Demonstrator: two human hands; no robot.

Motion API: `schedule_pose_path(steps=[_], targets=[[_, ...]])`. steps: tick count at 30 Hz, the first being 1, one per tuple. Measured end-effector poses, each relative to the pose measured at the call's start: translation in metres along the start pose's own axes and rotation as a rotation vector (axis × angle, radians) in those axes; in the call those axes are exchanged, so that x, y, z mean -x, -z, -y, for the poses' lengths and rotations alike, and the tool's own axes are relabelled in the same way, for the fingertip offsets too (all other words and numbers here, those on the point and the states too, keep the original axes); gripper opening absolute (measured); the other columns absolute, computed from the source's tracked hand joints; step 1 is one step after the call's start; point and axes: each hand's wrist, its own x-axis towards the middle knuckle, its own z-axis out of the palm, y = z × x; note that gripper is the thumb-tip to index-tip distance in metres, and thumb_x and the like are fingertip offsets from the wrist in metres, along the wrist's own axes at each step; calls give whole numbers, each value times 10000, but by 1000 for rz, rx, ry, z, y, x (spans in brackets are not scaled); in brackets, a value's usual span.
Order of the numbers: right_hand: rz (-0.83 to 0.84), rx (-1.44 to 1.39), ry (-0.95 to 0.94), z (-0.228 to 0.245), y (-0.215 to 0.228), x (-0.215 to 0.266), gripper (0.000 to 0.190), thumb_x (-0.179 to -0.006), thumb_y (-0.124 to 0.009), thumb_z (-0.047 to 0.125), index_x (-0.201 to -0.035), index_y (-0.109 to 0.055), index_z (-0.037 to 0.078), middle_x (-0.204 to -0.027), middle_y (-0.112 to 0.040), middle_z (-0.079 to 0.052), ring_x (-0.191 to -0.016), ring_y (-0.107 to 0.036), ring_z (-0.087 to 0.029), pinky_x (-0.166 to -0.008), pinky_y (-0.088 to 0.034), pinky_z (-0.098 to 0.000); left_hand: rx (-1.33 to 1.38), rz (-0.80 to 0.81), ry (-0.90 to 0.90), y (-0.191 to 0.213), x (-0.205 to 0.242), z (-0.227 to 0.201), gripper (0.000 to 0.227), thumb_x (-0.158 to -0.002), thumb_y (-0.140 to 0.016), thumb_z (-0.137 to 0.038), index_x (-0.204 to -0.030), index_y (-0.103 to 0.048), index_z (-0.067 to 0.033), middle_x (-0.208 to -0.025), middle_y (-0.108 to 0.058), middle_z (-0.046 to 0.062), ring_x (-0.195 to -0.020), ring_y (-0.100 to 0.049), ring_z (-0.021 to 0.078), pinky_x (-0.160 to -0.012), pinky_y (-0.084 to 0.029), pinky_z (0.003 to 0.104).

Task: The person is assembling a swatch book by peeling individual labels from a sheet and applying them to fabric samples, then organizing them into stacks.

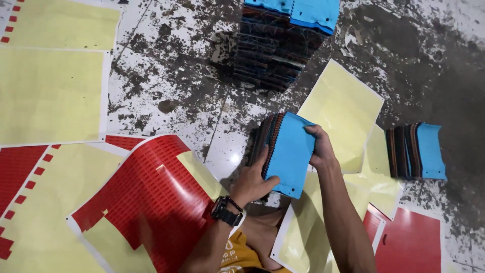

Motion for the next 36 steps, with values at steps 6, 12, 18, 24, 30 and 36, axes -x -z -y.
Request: schedule_pose_path(steps=[6,12,18,24,30,36], targets=[[-11,118,15,-2,-2,-11,499,-761,-778,347,-1143,-701,34,-1004,-712,-133,-914,-722,-357,-886,-567,-454,-103,45,42,-3,-6,14,891,-919,-549,-373,-1643,-133,-63,-654,-636,167,-453,-450,135,-428,-306,294],[-222,261,177,-12,-40,-2,501,-729,-806,369,-1107,-694,61,-962,-688,-161,-932,-695,-340,-782,-539,-494,-251,37,130,15,-8,-25,912,-870,-539,-411,-1619,-195,-22,-690,-649,181,-501,-546,201,-455,-388,349],[-257,362,322,-29,-39,-14,644,-740,-792,443,-1252,-659,75,-1106,-663,-206,-1030,-674,-379,-796,-557,-506,-301,72,254,17,-3,-45,919,-854,-518,-487,-1629,-241,-78,-881,-716,269,-758,-701,366,-694,-483,502],[-19,166,894,-35,-48,51,652,-1030,-472,247,-1635,-277,104,-1689,-219,-205,-1552,-151,-452,-1270,-102,-599,-305,-183,210,20,-34,19,777,-971,-438,-586,-1560,-377,-82,-680,-661,118,-482,-570,225,-505,-412,340],[66,-1,816,-80,-27,16,648,-1066,-202,351,-1670,-83,149,-1736,53,-147,-1559,111,-451,-1252,78,-636,369,-81,-185,-2,-104,34,714,-1066,-302,-408,-1655,-86,-67,-1700,-55,265,-1548,-38,474,-1250,-69,571],[197,257,722,-71,-45,23,700,-1092,-299,550,-1668,-118,197,-1729,53,-130,-1568,121,-392,-1250,115,-565,707,-113,-51,0,-146,138,670,-1082,-355,-528,-1652,-221,-201,-1693,-238,118,-1539,-225,355,-1271,-165,506]])
